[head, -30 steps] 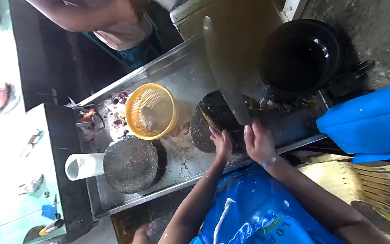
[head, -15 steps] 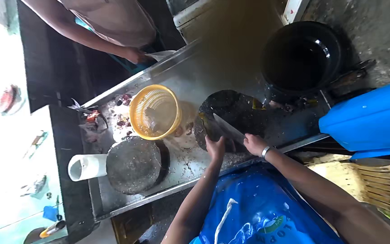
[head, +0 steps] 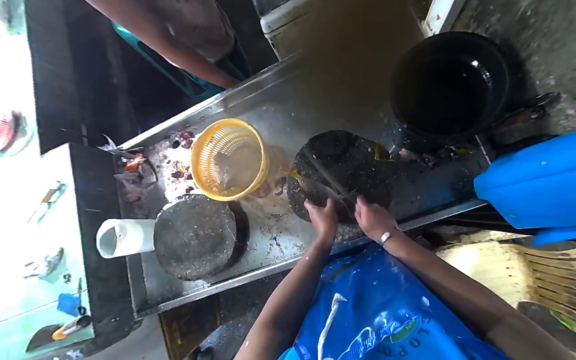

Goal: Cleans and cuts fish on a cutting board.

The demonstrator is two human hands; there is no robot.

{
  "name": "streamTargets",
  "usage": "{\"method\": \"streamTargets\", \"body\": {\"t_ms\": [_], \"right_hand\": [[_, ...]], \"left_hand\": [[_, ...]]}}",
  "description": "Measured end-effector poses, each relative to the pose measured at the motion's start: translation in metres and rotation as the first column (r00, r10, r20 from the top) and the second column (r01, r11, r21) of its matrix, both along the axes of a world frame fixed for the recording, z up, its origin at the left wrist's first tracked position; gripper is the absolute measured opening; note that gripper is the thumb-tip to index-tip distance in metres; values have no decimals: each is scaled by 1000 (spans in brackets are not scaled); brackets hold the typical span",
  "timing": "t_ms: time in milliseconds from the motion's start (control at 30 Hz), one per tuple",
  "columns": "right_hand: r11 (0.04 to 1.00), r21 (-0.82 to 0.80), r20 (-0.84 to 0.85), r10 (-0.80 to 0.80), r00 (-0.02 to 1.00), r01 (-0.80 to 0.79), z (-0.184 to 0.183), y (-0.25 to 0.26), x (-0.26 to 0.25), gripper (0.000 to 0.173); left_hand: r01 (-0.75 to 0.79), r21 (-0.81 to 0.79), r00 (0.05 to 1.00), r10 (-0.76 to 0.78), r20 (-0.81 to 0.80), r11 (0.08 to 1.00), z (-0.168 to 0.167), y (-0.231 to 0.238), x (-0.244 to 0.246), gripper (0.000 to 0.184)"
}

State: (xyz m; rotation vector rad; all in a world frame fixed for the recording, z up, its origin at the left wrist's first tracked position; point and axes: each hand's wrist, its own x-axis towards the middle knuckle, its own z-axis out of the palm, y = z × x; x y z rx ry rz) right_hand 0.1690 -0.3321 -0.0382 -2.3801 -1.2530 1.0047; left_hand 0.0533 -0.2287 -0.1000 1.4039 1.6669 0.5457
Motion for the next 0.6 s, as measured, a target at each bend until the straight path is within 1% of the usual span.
{"method": "streamTargets", "body": {"t_ms": [33,67,133,233,300,333,400,433,467,533,567,600], "right_hand": [[989,-144,-44,31,999,-37,-15,-1,-1,38],[976,-208,-60,49,997,-61,-21,0,-1,38],[967,-242,-68,58,996,-73,-12,1,3,38],[973,-225,-77,27,997,-43,17,-2,13,37],[992,-125,-44,2,999,-8,40,-3,16,34],[1000,-23,-19,-17,1000,17,48,-4,15,33],[979,197,26,-61,998,55,47,-6,9,33],[970,239,34,-64,997,54,37,-7,6,37],[978,201,25,-52,998,46,22,-7,2,41],[999,-52,-82,5,997,-10,-5,1,1,46],[992,-120,-132,11,991,-27,-14,2,4,46],[989,-142,-153,5,988,-27,-16,-1,9,46]], "left_hand": [[-4,-2,1000,4,-6,1000,2,-2,0,72],[-5,4,1000,5,-10,1000,4,-2,0,72],[-14,13,1000,14,-4,1000,5,-1,0,74],[-18,0,1000,18,26,1000,2,-1,-4,74],[-27,-8,998,27,56,1000,-2,1,-3,75],[-32,-8,997,33,68,999,-4,2,-3,75],[-44,-15,996,45,83,999,-8,-2,-4,77],[-45,-14,995,46,89,999,-9,-4,-4,78],[-48,-8,995,48,89,999,-8,-6,-6,80],[-80,0,993,80,91,997,-3,-4,-7,83],[-106,-2,989,106,106,994,1,-4,-7,83],[-118,-2,985,118,123,993,6,-4,-8,82]]}}
